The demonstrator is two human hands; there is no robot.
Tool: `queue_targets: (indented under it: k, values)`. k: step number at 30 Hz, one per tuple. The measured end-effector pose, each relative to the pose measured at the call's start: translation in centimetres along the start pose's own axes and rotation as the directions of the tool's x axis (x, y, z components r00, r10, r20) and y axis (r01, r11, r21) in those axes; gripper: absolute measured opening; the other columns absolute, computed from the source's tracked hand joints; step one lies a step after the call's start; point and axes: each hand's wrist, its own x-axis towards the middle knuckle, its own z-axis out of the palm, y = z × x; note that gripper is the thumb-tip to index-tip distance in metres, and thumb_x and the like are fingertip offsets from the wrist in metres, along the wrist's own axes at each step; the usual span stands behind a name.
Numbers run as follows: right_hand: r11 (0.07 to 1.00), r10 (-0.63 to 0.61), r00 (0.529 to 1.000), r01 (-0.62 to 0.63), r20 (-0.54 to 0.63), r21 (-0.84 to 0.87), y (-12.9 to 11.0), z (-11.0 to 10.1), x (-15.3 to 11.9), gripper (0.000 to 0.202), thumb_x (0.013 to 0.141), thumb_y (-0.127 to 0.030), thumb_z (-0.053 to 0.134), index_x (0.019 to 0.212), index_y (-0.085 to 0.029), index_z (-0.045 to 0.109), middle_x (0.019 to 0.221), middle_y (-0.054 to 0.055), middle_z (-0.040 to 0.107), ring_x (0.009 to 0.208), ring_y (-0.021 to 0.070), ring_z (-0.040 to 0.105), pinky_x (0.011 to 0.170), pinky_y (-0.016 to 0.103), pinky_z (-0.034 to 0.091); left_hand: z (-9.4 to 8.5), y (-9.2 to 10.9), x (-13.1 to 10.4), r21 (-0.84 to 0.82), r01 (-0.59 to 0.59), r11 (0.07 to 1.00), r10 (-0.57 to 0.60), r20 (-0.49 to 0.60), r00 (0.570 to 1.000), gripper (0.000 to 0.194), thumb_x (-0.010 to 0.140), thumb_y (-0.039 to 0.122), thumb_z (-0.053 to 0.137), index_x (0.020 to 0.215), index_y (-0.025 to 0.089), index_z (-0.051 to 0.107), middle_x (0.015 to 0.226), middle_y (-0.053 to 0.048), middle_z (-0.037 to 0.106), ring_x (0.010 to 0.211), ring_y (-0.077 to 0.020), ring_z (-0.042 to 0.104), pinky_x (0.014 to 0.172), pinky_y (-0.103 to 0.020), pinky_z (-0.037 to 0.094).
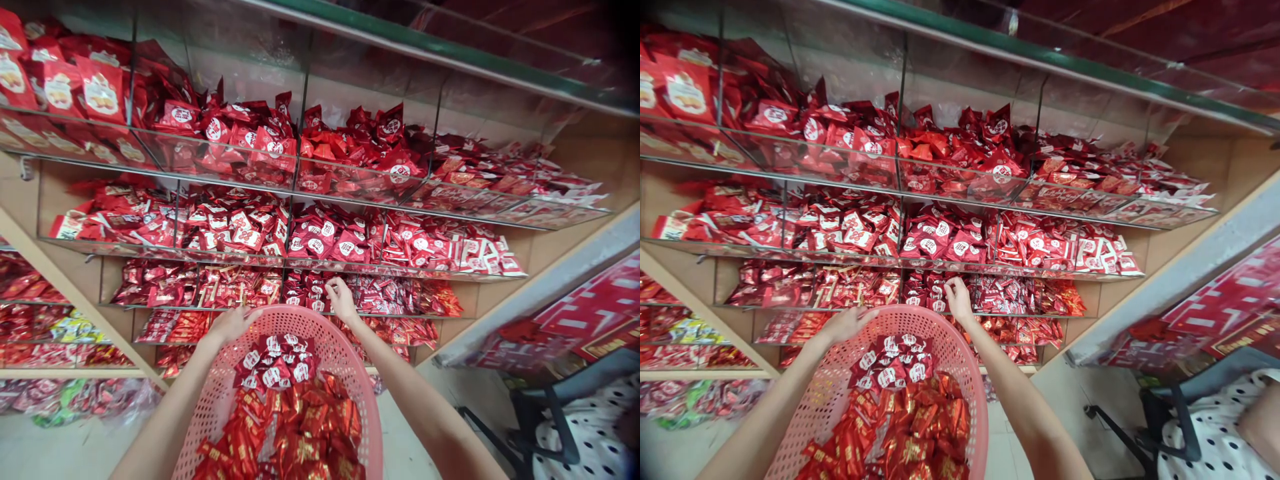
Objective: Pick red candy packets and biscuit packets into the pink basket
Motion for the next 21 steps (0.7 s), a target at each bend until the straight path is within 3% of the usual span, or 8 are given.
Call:
queue_targets:
  k: [5,8,12,16,21]
  values:
    - [0.998,-0.054,0.998,0.054,0.041,0.020,-3.7,-1.7,-2.5,0.020,0.084,-0.036,0.040,0.089,-0.019,0.049,0.083,0.003,0.056,0.069,0.0127,0.052,0.065,0.024,0.043,-0.2,0.3,-0.2,-0.005,0.016,1.000,-0.016,0.016,1.000,0.073,0.077,0.071,0.020,0.105,0.017,0.060,0.102,-0.015,0.065,0.096,-0.0285,0.059,0.078,-0.034,0.043]
    - [0.994,-0.038,0.992,0.026,0.120,0.102,-6.1,-1.1,-4.8,0.018,0.084,-0.036,0.041,0.087,-0.020,0.049,0.075,0.001,0.055,0.065,0.0127,0.052,0.060,0.024,0.042,-0.1,0.4,-0.2,0.005,0.012,1.000,-0.012,0.021,1.000,0.075,0.076,0.072,0.018,0.104,0.016,0.061,0.103,-0.015,0.064,0.097,-0.0295,0.059,0.078,-0.035,0.043]
    - [0.953,0.090,0.958,-0.163,0.274,0.256,-7.6,2.2,-8.3,0.014,0.081,-0.034,0.045,0.077,-0.021,0.047,0.061,-0.004,0.050,0.051,0.0109,0.051,0.047,0.022,0.039,0.1,0.2,0.0,0.008,0.008,1.000,-0.009,0.011,1.000,0.074,0.077,0.072,0.017,0.104,0.018,0.061,0.101,-0.014,0.065,0.093,-0.0286,0.060,0.075,-0.034,0.043]
    - [0.880,0.235,0.886,-0.369,0.400,0.299,-7.1,5.9,-10.9,0.011,0.077,-0.030,0.048,0.072,-0.021,0.044,0.053,-0.007,0.047,0.040,0.0093,0.048,0.037,0.019,0.034,0.4,-0.1,0.1,0.036,0.001,0.999,-0.001,-0.005,1.000,0.073,0.077,0.072,0.018,0.102,0.018,0.062,0.097,-0.014,0.066,0.091,-0.0289,0.060,0.073,-0.034,0.043]
    - [0.871,0.252,0.858,-0.402,0.447,0.282,-6.6,8.8,-11.9,0.008,0.076,-0.026,0.050,0.071,-0.021,0.045,0.053,-0.007,0.049,0.039,0.0083,0.050,0.035,0.017,0.032,0.4,-0.1,0.0,0.022,-0.002,1.000,0.003,-0.023,1.000,0.070,0.079,0.069,0.020,0.105,0.018,0.061,0.097,-0.014,0.066,0.091,-0.0281,0.060,0.074,-0.033,0.043]
